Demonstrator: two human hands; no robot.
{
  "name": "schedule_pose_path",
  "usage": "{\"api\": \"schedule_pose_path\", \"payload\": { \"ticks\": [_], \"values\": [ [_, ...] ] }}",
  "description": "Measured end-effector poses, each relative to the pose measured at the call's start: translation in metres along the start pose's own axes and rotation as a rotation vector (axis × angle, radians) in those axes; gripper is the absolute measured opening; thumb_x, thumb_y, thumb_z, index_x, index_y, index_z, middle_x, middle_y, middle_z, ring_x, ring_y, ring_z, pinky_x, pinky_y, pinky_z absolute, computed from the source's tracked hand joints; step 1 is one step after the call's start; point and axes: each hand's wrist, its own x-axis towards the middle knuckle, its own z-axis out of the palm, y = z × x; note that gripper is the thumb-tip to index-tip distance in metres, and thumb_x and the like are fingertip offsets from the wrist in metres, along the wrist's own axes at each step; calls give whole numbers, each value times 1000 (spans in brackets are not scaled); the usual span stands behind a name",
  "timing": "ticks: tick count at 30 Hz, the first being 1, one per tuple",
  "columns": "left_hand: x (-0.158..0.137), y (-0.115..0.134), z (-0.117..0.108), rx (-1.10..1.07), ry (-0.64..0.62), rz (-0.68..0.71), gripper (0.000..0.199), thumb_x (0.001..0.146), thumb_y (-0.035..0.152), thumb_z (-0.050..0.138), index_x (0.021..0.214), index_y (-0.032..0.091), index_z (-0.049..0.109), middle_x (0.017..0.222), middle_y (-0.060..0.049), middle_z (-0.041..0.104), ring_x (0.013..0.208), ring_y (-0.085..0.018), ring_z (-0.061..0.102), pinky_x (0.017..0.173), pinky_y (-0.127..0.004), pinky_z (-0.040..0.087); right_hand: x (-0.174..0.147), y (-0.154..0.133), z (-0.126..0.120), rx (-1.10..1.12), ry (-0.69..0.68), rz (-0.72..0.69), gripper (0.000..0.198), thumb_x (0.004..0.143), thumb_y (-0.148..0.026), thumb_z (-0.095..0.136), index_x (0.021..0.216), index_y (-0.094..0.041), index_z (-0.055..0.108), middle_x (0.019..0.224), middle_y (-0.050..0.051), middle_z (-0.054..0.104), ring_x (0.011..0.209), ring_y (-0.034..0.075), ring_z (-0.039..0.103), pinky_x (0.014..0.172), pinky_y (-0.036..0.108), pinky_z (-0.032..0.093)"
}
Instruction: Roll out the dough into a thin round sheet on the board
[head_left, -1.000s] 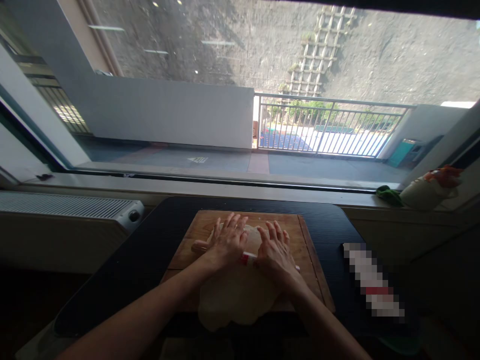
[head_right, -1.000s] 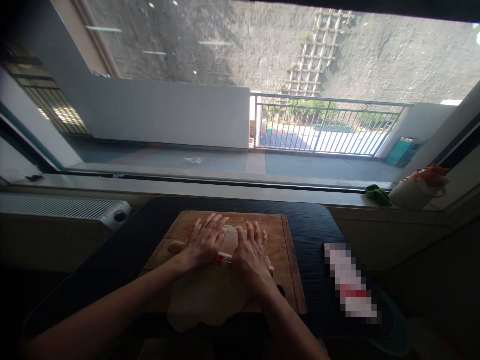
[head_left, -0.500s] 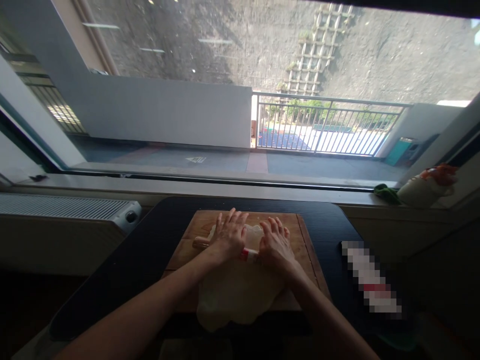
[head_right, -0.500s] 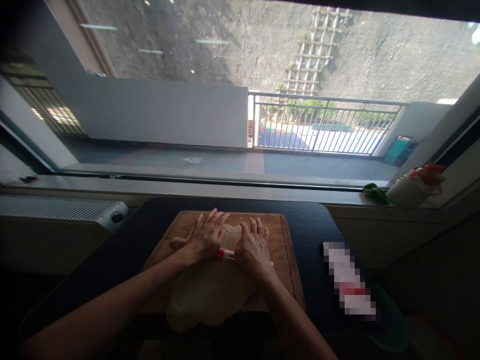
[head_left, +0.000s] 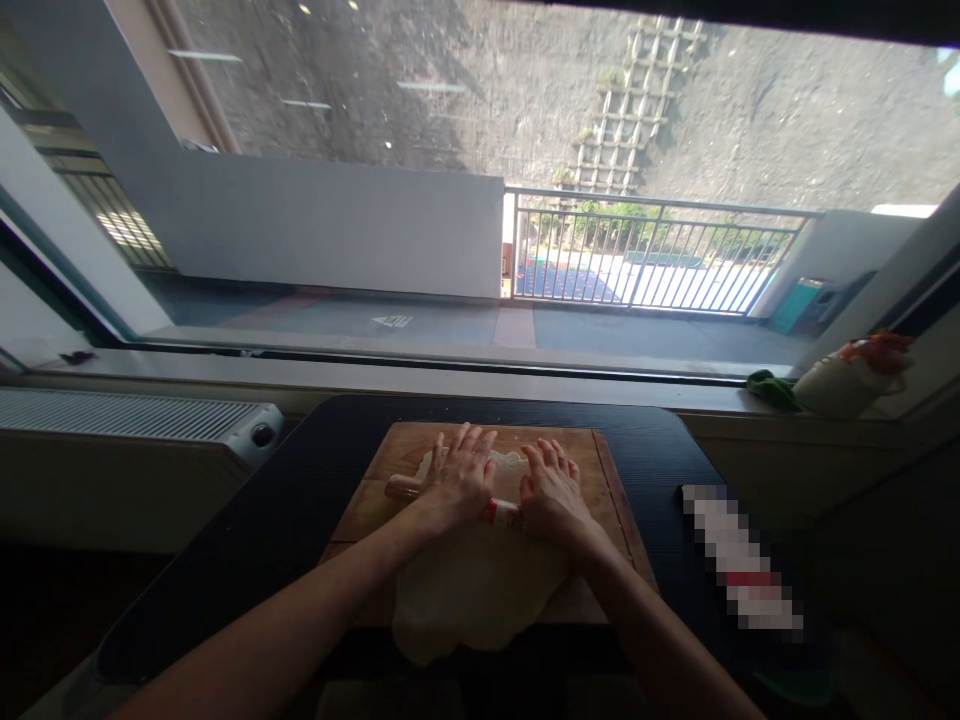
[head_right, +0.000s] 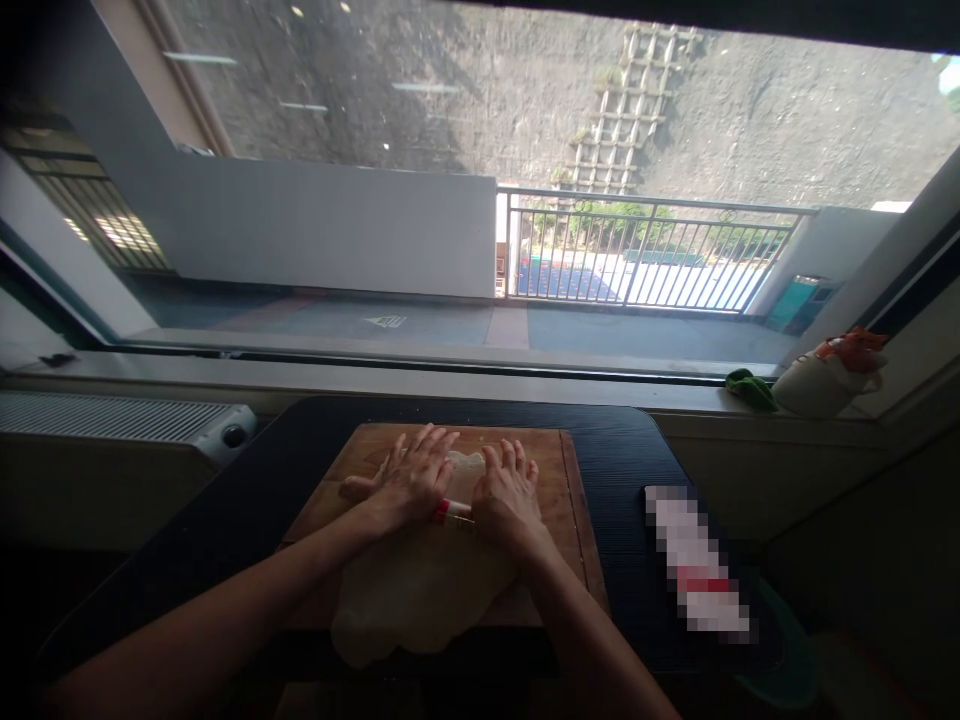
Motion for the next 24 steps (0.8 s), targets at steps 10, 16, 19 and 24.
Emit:
{"api": "schedule_pose_path", "payload": {
  "ticks": [10,16,19,24],
  "values": [
    [-28,2,-7,47,19,75,44,90,34,33,132,25,44,138,-5,45,132,-27,29,110,-50,17,-30,-9,1,-53,81,-119,45,87,-26,36,132,-27,42,145,3,30,138,22,9,110,42,9],
    [-4,3,0,23,36,3,46,91,33,31,134,23,42,135,-7,49,131,-28,32,108,-53,20,-3,-2,-5,-16,24,9,47,86,-24,36,133,-24,41,145,6,30,137,24,14,108,44,14],
    [-21,2,-1,35,58,46,48,89,33,34,136,24,39,137,-6,46,133,-28,28,110,-53,16,-23,-5,-3,-35,47,-77,45,88,-26,35,132,-26,42,143,4,33,137,22,13,109,42,13],
    [-27,4,-4,43,58,52,49,89,32,34,138,25,36,141,-5,41,135,-26,24,111,-52,12,-30,-6,-2,-45,103,-145,41,88,-27,37,128,-28,45,142,2,35,137,22,13,110,41,11]
  ]
}}
